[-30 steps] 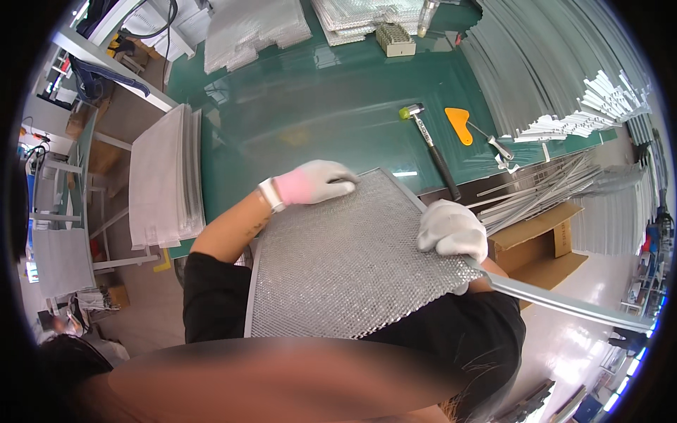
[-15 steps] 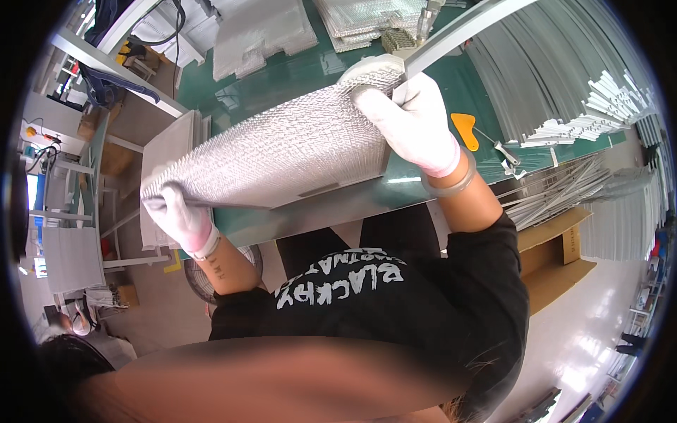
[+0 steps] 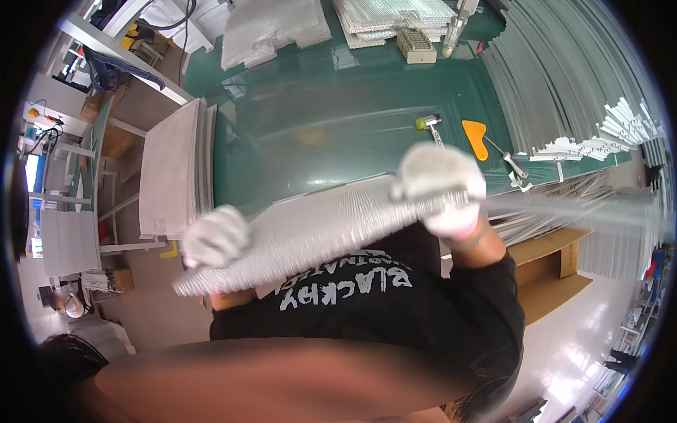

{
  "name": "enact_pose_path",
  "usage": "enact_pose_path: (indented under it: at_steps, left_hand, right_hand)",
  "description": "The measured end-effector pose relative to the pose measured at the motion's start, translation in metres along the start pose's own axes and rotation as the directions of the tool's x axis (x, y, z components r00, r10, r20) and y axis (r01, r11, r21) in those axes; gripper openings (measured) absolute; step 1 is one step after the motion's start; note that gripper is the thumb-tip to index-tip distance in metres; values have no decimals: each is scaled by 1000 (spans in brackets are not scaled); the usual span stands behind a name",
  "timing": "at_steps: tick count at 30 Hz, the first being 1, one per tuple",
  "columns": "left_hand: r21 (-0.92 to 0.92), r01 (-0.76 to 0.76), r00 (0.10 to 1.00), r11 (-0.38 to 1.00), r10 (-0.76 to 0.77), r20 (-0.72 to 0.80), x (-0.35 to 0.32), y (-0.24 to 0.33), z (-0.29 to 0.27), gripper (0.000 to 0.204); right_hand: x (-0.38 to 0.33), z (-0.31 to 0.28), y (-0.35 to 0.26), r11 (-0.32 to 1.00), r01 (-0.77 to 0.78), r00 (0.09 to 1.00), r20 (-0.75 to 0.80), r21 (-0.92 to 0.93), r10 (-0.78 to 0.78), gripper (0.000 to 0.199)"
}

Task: Assembling metal mesh air filters by fitting them into frames and securing the components with an electric screwdriver.

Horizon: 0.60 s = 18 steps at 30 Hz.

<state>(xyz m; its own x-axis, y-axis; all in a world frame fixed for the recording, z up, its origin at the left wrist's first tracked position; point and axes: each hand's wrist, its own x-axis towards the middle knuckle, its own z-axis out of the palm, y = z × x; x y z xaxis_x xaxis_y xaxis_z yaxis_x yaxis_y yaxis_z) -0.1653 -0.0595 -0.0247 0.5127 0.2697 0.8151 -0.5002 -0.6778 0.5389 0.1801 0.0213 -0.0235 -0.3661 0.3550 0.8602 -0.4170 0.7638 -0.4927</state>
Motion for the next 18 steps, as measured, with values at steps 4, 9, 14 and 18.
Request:
enact_pose_path:
  at_steps: [4,9,14,18]
  left_hand:
    - [505,692,677,515,-705,-209,-57,2,40,37]
    - [664,668,573,336,-801,-172,-87,-30,23,37]
    - [775,600,413,199,-907,-87,-99,-28,-10,40]
    - [297,952,79,69,-997,-24,-84,-30,-44,37]
  right_hand:
    - [-30,-2,-39,995,-72,985,152,-69,82,19]
    - [-49,-2,-54,985,-144,954,250,-96,164,21]
    - [-43,-1,-56,973,-178,936,280,-146,213,19]
    - [-46,1,-54,977,-177,959,204,-119,198,17]
